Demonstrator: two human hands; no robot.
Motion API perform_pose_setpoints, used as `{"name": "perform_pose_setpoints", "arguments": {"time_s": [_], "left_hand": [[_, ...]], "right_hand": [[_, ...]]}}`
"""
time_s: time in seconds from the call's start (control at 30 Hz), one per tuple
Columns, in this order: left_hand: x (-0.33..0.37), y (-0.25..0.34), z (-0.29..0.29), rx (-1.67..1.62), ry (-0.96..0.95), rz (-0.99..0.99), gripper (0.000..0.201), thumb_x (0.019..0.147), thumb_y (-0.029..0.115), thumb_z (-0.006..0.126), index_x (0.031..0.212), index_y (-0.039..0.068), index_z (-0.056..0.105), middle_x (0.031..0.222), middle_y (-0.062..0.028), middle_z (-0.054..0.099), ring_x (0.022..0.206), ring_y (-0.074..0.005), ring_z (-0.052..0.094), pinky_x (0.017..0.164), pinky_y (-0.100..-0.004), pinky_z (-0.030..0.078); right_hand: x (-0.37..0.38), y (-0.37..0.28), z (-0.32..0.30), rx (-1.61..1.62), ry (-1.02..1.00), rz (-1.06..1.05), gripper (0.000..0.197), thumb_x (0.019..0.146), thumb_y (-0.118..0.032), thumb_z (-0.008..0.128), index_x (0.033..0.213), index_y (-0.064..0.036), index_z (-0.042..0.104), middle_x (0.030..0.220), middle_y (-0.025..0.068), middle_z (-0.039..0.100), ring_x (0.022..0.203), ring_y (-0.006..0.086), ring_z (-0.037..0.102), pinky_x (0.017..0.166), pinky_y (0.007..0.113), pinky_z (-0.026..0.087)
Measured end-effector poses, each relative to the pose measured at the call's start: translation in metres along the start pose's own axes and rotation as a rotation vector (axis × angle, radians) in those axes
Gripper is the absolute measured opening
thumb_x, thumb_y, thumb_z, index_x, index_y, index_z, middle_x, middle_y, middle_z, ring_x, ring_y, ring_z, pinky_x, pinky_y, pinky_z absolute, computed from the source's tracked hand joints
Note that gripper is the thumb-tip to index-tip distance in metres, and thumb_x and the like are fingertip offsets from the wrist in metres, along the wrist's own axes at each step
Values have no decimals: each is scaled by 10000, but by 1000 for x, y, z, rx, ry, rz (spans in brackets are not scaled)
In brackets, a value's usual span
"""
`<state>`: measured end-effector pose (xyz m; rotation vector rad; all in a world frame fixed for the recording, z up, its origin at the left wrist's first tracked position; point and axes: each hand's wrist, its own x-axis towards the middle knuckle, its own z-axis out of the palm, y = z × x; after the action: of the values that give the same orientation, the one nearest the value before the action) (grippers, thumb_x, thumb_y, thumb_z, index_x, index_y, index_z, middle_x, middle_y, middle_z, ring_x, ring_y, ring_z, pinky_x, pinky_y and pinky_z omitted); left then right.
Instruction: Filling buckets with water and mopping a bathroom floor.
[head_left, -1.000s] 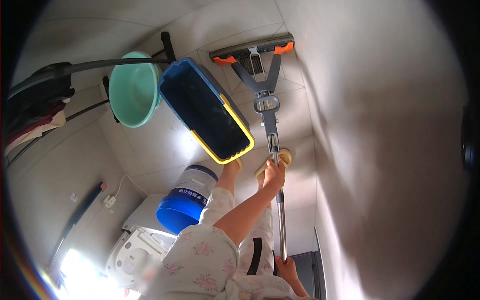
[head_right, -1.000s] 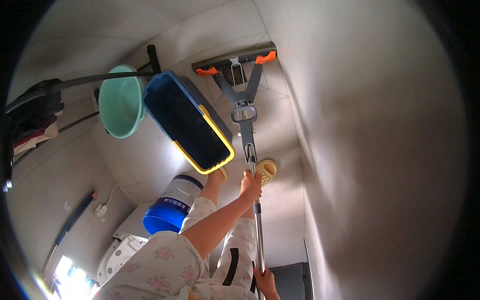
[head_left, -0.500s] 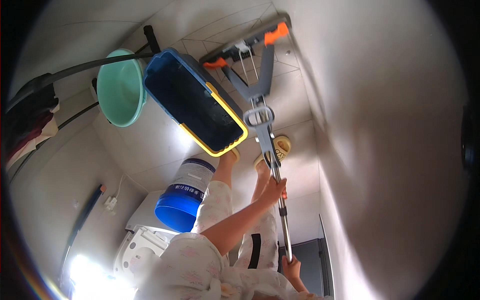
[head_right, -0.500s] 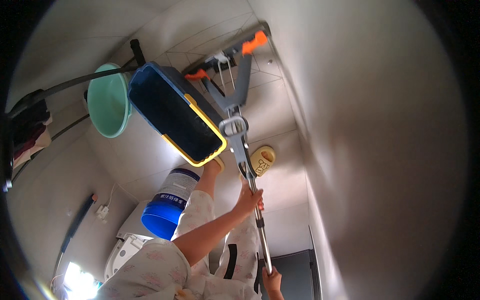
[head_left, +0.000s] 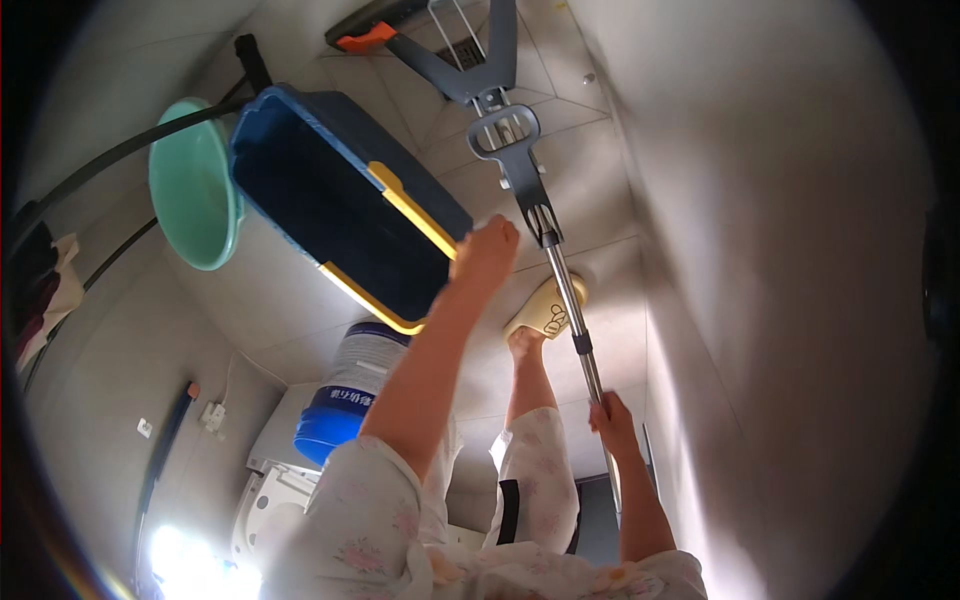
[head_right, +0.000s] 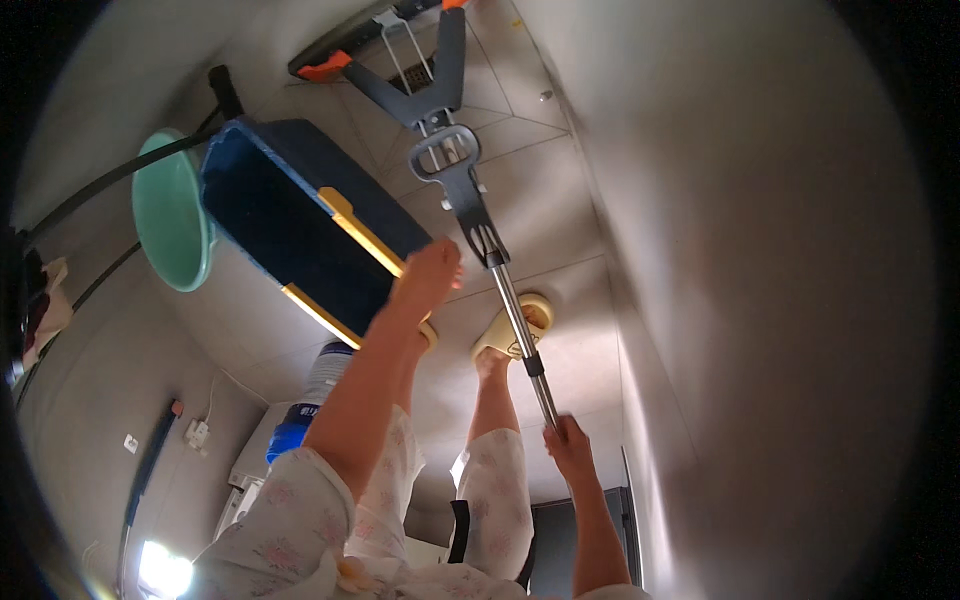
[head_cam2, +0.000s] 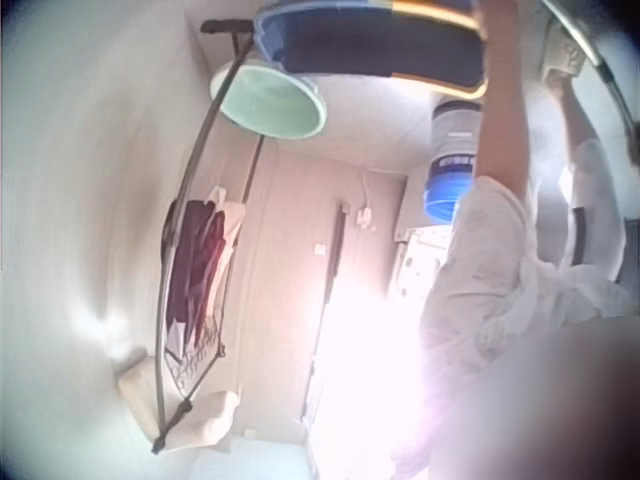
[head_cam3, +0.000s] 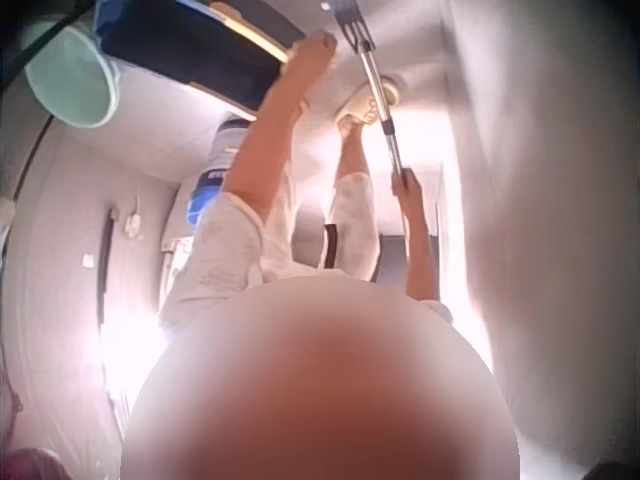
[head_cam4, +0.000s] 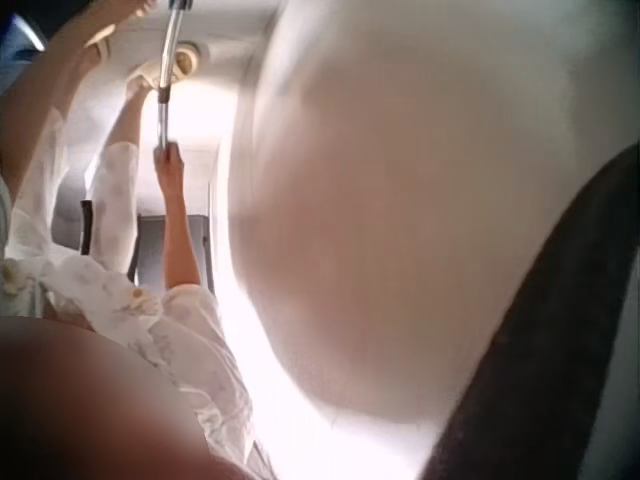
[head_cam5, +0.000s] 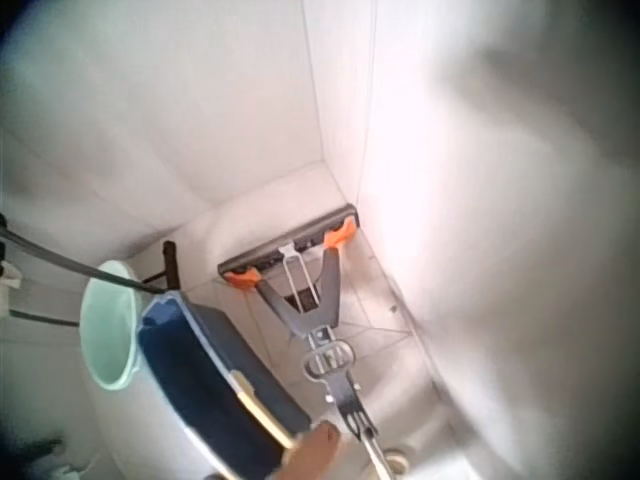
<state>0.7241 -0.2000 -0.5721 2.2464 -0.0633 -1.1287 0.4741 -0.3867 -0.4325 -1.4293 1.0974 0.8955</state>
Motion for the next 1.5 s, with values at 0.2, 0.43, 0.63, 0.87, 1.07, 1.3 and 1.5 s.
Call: {"name": "perform_pose_setpoints", "arguments": {"time_s": [0.2,0.43,0.63,0.87,1.07,1.3,1.5], "left_hand": [[90,104,-31,43,329,256,93,760,153,487,766,77,540,741,-75,556,717,-191,579,581,-316,472],[236,124,37,290,195,-126,312,711,71,545,1008,115,459,1105,-110,325,975,-285,461,722,-337,494],[256,91,34,489,128,22,305,726,80,529,1015,151,459,1070,-105,380,921,-285,504,721,-352,486],[93,118,24,-164,335,456,93,682,23,490,773,32,472,773,-148,464,789,-308,497,654,-371,428],[-97,52,-32,-373,216,44,109,711,33,499,819,36,514,766,-114,525,673,-231,540,605,-294,437],[-268,-42,-60,-628,282,-400,91,748,54,481,819,33,535,712,-63,540,602,-121,553,463,-248,482],[-360,-41,-27,-849,313,-644,122,742,27,427,793,9,536,699,-59,561,591,-113,564,448,-232,465]], "right_hand": [[91,-27,21,-91,-86,16,273,845,-314,410,834,-45,454,531,41,446,468,99,419,437,255,348],[144,15,31,-175,-55,0,339,842,-381,398,894,-49,448,557,97,460,486,199,460,483,320,381],[149,-2,23,-167,-74,-65,343,841,-389,402,853,-48,443,542,93,441,469,203,444,466,311,376],[94,-12,31,-167,-12,-64,401,843,-423,366,748,-45,460,499,51,418,430,139,400,422,283,339],[-1,-15,7,-164,42,55,420,843,-403,369,635,-46,447,452,3,380,397,86,368,382,248,306],[-96,-22,-14,-55,-49,256,441,835,-464,339,629,-79,405,395,-12,326,283,84,312,277,228,252],[-127,-33,-24,-122,-57,233,505,815,-531,314,631,-66,385,382,0,309,269,104,302,270,249,253]]}}
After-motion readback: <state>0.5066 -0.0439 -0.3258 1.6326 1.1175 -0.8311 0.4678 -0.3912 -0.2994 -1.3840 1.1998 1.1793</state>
